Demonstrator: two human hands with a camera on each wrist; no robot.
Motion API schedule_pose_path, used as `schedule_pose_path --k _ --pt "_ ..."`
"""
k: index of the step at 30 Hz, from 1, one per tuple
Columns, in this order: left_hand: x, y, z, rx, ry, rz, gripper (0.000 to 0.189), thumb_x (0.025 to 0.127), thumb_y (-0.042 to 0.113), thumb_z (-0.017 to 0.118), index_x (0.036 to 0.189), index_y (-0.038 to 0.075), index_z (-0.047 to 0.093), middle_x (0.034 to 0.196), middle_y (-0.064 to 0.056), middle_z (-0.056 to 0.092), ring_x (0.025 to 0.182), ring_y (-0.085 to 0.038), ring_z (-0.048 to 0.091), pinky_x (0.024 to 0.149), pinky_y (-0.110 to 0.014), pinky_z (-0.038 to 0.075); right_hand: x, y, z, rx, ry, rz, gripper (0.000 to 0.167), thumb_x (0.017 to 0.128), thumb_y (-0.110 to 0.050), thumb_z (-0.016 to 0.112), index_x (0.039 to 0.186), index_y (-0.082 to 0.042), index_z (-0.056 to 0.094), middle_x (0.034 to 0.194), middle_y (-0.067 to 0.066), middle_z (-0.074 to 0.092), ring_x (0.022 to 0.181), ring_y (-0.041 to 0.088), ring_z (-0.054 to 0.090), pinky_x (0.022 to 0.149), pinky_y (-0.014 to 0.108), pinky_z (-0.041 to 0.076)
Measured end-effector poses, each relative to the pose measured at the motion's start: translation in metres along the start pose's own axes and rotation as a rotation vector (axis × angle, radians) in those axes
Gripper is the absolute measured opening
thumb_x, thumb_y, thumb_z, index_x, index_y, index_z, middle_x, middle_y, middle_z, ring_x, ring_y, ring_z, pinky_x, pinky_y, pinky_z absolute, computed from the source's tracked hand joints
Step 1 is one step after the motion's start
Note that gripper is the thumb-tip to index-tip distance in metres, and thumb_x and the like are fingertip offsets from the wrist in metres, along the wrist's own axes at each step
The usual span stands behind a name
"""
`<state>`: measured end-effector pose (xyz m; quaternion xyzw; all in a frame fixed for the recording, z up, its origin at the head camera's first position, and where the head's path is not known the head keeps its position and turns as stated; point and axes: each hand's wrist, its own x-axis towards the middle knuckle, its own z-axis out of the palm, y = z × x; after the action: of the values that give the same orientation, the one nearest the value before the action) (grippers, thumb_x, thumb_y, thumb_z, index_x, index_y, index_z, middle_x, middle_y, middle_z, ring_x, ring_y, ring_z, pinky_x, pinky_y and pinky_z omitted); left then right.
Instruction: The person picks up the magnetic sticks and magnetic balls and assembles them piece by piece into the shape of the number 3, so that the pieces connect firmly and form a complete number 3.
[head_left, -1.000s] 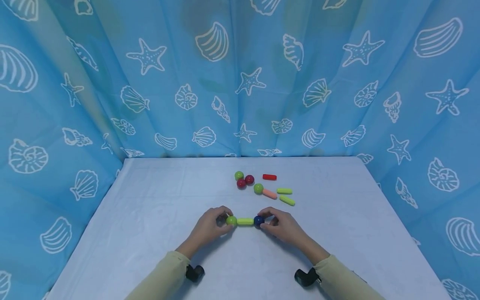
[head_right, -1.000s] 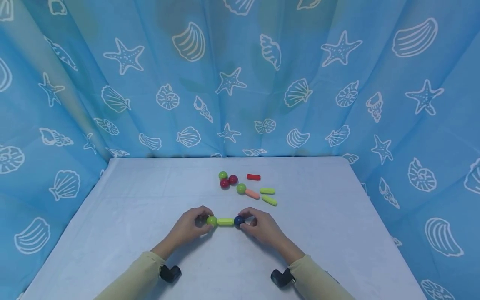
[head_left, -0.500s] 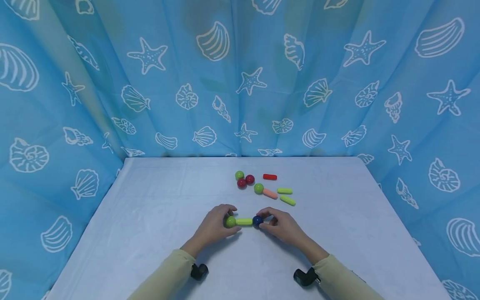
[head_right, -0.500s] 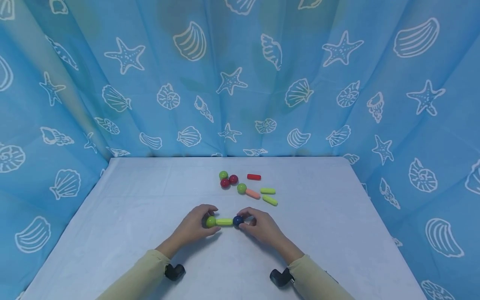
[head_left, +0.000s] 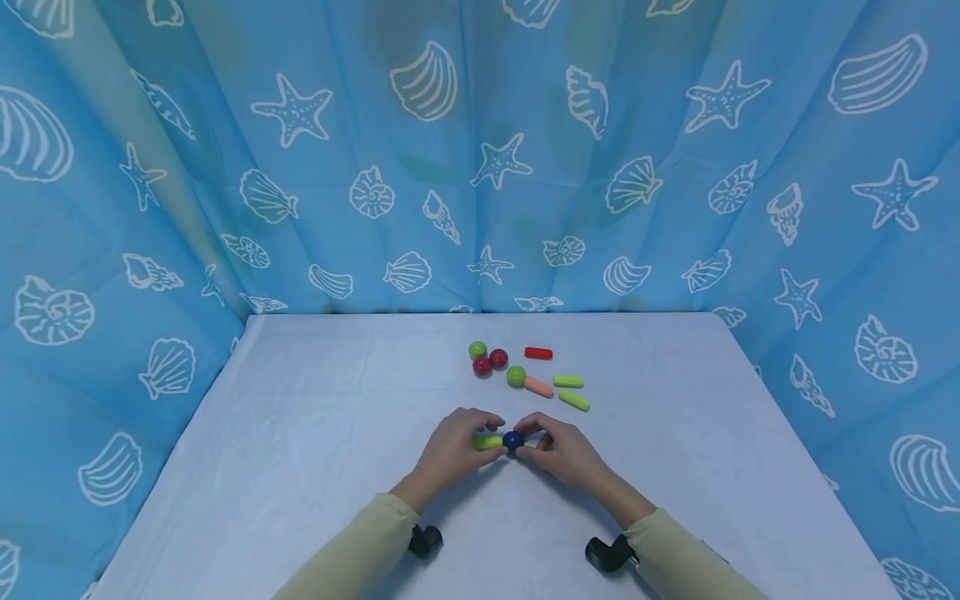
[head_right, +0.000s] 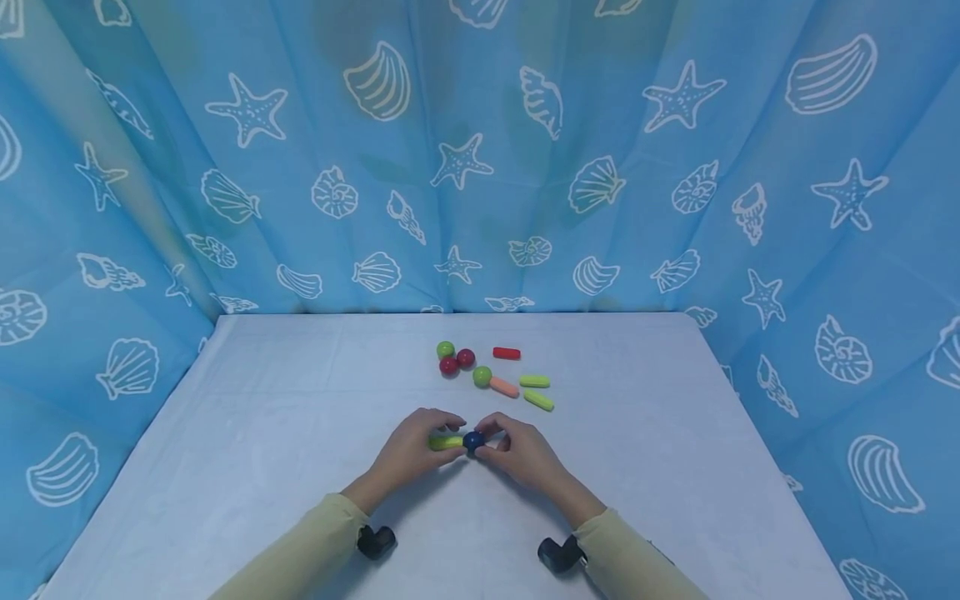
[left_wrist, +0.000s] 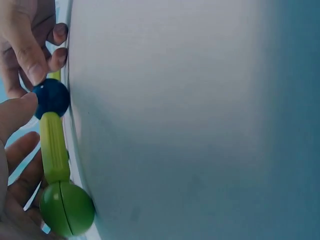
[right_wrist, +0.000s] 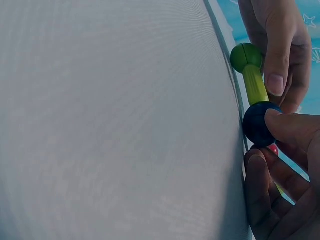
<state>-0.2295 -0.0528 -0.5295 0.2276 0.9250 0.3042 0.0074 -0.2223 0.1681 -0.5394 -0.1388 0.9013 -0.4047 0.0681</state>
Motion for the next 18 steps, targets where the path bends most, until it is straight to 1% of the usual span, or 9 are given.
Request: schedule_pose_path --k 3,7,11,18 --pt "0.0021 0.0026 0.0032 0.013 -0.012 -0.009 0.039 0.089 0.034 0.081 0.123 0.017 0.073 0.116 0.004 0.072 0.107 -0.015 0.061 0.095 -0.035 0.052 0.0003 0.0002 0.0004 0.002 0.000 -0.012 0.028 0.092 -0.024 0.077 0.118 -0.024 0.067 0.112 -0.009 0.069 0.081 0.010 0.057 0.074 0.027 0.049" --pt "0.0036 0.0040 0.0069 0.027 -0.018 -0.011 0.035 0.089 0.034 0.080 0.119 0.017 0.075 0.112 0.005 0.073 0.103 -0.013 0.061 0.092 -0.032 0.052 0.0004 0.0001 0.0008 0.003 -0.004 -0.020 0.028 0.092 -0.023 0.077 0.118 -0.024 0.067 0.110 -0.008 0.070 0.081 0.010 0.057 0.075 0.027 0.049" --pt "0.0035 0.0069 0.0068 0.026 -0.013 -0.018 0.032 0.089 0.033 0.081 0.116 0.016 0.077 0.108 0.005 0.074 0.100 -0.013 0.062 0.090 -0.032 0.053 0.0001 0.0005 0.0007 0.000 -0.001 -0.015 0.028 0.092 -0.024 0.077 0.117 -0.024 0.067 0.110 -0.007 0.070 0.080 0.009 0.057 0.074 0.027 0.049" --pt "0.0038 0.0100 0.0071 0.008 -0.009 -0.035 0.029 0.089 0.032 0.080 0.114 0.017 0.077 0.106 0.006 0.074 0.101 -0.013 0.063 0.090 -0.032 0.053 -0.0011 0.0002 -0.0010 -0.003 -0.006 -0.017 0.027 0.092 -0.022 0.077 0.118 -0.024 0.067 0.109 -0.007 0.070 0.082 0.009 0.058 0.075 0.027 0.050"
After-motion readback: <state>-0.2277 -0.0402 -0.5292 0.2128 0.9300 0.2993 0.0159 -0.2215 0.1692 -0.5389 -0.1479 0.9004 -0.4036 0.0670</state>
